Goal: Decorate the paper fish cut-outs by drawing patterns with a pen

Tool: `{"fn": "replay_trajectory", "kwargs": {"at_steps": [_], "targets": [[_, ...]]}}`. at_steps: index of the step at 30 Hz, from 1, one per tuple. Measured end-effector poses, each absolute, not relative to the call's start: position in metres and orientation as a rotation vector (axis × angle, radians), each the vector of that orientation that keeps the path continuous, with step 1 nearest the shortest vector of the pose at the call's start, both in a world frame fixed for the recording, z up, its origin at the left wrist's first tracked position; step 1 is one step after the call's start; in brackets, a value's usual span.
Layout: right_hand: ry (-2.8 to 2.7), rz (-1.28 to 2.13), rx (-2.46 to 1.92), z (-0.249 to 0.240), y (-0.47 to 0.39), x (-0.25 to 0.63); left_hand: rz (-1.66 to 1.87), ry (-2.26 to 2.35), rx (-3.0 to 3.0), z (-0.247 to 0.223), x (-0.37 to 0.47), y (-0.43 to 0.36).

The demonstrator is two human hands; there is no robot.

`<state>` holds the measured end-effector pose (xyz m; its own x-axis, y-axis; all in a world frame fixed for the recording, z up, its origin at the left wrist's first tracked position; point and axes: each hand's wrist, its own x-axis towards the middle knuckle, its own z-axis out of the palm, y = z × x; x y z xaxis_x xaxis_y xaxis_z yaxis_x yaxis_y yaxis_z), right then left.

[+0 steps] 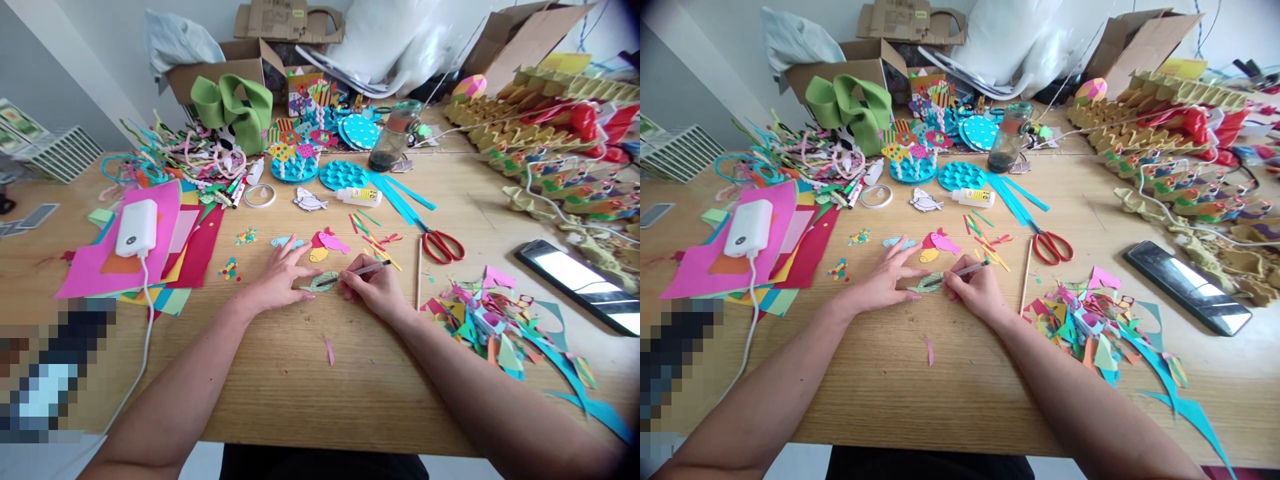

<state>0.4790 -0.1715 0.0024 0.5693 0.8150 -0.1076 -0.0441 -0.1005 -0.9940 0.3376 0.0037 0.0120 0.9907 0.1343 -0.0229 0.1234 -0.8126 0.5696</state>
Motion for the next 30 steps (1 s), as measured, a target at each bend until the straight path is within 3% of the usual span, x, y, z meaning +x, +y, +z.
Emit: {"fn": "replay_trajectory", "kwargs": {"at_steps": [30], "targets": [[-0.704, 0.833, -1.511, 0.0, -0.173, 0.4799, 0.003, 0.177, 2.559, 0.0134, 0.337, 0.0035]]}}
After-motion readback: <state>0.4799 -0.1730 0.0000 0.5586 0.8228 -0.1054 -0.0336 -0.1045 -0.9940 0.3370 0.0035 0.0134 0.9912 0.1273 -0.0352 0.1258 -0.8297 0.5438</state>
